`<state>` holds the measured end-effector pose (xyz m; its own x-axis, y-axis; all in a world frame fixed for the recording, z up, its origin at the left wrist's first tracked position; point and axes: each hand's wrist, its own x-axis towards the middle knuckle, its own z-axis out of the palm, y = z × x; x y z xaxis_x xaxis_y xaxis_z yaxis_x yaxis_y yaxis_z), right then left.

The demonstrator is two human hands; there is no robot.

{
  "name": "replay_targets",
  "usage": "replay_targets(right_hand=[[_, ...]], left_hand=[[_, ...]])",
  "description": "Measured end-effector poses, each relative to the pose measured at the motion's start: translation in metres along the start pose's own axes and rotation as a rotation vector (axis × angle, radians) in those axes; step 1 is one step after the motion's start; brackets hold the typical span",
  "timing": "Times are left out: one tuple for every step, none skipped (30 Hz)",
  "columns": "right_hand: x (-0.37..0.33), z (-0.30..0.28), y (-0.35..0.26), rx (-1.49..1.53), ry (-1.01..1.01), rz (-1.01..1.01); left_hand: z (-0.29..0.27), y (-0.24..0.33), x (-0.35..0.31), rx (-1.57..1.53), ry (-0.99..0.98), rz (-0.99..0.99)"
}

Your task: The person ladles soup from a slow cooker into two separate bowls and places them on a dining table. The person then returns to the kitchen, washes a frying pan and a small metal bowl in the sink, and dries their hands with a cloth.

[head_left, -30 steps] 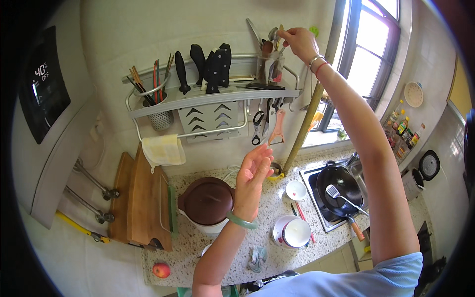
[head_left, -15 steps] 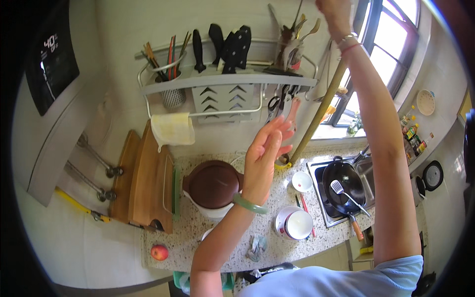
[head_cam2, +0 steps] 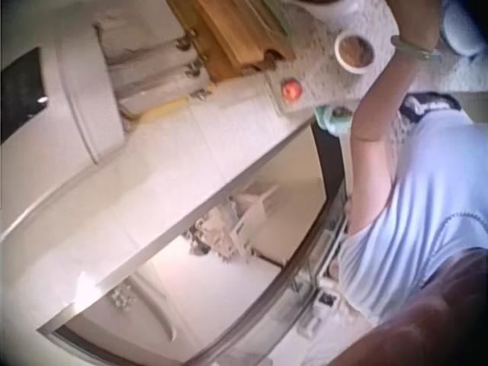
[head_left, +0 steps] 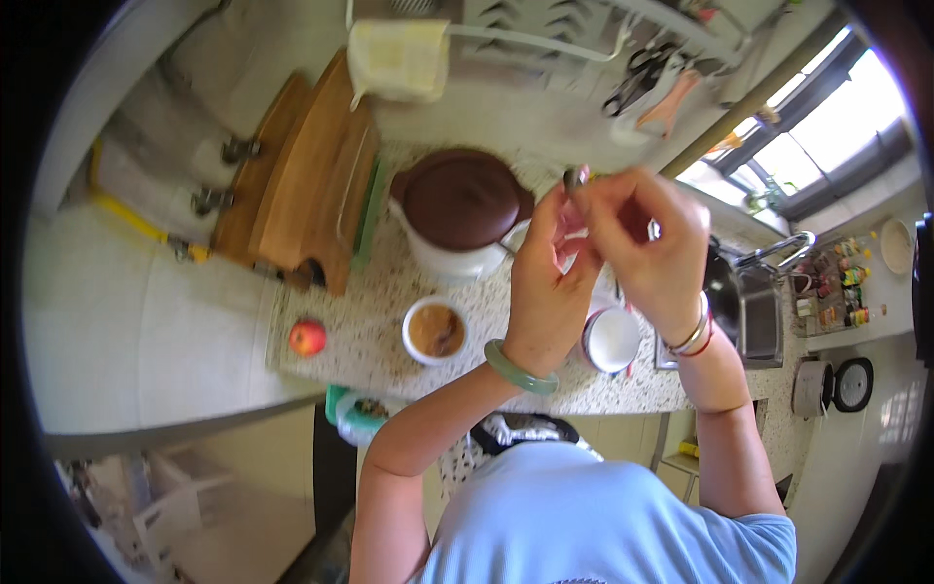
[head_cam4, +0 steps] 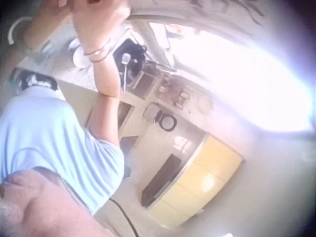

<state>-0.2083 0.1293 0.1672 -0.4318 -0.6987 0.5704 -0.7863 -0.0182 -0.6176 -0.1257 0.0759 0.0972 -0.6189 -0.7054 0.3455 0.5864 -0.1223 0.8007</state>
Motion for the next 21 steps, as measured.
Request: replay_targets(right_hand=[[-0.020,0.011,0.000,-0.066,-0.065,-0.019],[-0.036,0.022,-0.001,-0.043,-0.117,-0.051],[-0.051,0.034,0.004,-0.031,-0.163,-0.085],[-0.067,0.046,0.010,0.008,-0.195,-0.068],[-0.081,0.055,0.015,0.042,-0.226,-0.058],[-0.095,0.063,0.024,0.072,-0.253,-0.045],[-0.111,0.070,0.034,0.014,-0.394,0.005],[-0.127,0.073,0.044,-0.045,-0.536,0.052],[-0.142,0.078,0.056,-0.105,-0.676,0.101],[-0.157,0.084,0.069,0.033,-0.833,0.247],[-0.168,0.090,0.077,0.170,-0.985,0.396],[-0.171,0.094,0.077,0.322,-1.072,0.645],[-0.175,0.100,0.080,0.346,-1.090,0.655],[-0.179,0.104,0.085,0.365,-1.104,0.666],[-0.182,0.108,0.089,0.384,-1.117,0.677],[-0.183,0.112,0.091,0.361,-1.091,0.666],[-0.184,0.119,0.095,0.240,-0.977,0.506],[-0.188,0.127,0.100,0.121,-0.859,0.346],[-0.188,0.133,0.102,0.006,-0.737,0.188],[-0.185,0.140,0.102,-0.077,-0.703,0.137],[-0.184,0.145,0.104,-0.131,-0.673,0.084]], left_hand=[[-0.012,-0.005,-0.019,-0.017,0.019,-0.080],[-0.019,-0.009,-0.039,-0.006,0.109,-0.091],[-0.030,-0.018,-0.057,0.028,0.160,-0.121],[-0.044,-0.029,-0.078,-0.012,0.212,-0.219],[-0.056,-0.036,-0.098,-0.058,0.262,-0.310],[-0.067,-0.037,-0.112,-0.155,0.347,-0.439],[-0.079,-0.039,-0.125,-0.255,0.430,-0.567],[-0.099,-0.052,-0.144,-0.338,0.442,-0.597],[-0.110,-0.057,-0.152,-0.371,0.545,-0.622],[-0.124,-0.068,-0.164,-0.402,0.582,-0.635],[-0.138,-0.079,-0.176,-0.435,0.616,-0.646],[-0.145,-0.084,-0.181,-0.489,0.609,-0.660],[-0.152,-0.089,-0.187,-0.499,0.614,-0.661],[-0.155,-0.090,-0.188,-0.512,0.614,-0.663],[-0.158,-0.091,-0.189,-0.524,0.614,-0.664],[-0.161,-0.093,-0.189,-0.515,0.612,-0.671],[-0.164,-0.094,-0.191,-0.492,0.659,-0.673],[-0.169,-0.098,-0.194,-0.469,0.706,-0.674],[-0.172,-0.100,-0.198,-0.446,0.752,-0.675],[-0.176,-0.099,-0.202,-0.366,0.806,-0.655],[-0.180,-0.101,-0.205,-0.283,0.861,-0.637]])
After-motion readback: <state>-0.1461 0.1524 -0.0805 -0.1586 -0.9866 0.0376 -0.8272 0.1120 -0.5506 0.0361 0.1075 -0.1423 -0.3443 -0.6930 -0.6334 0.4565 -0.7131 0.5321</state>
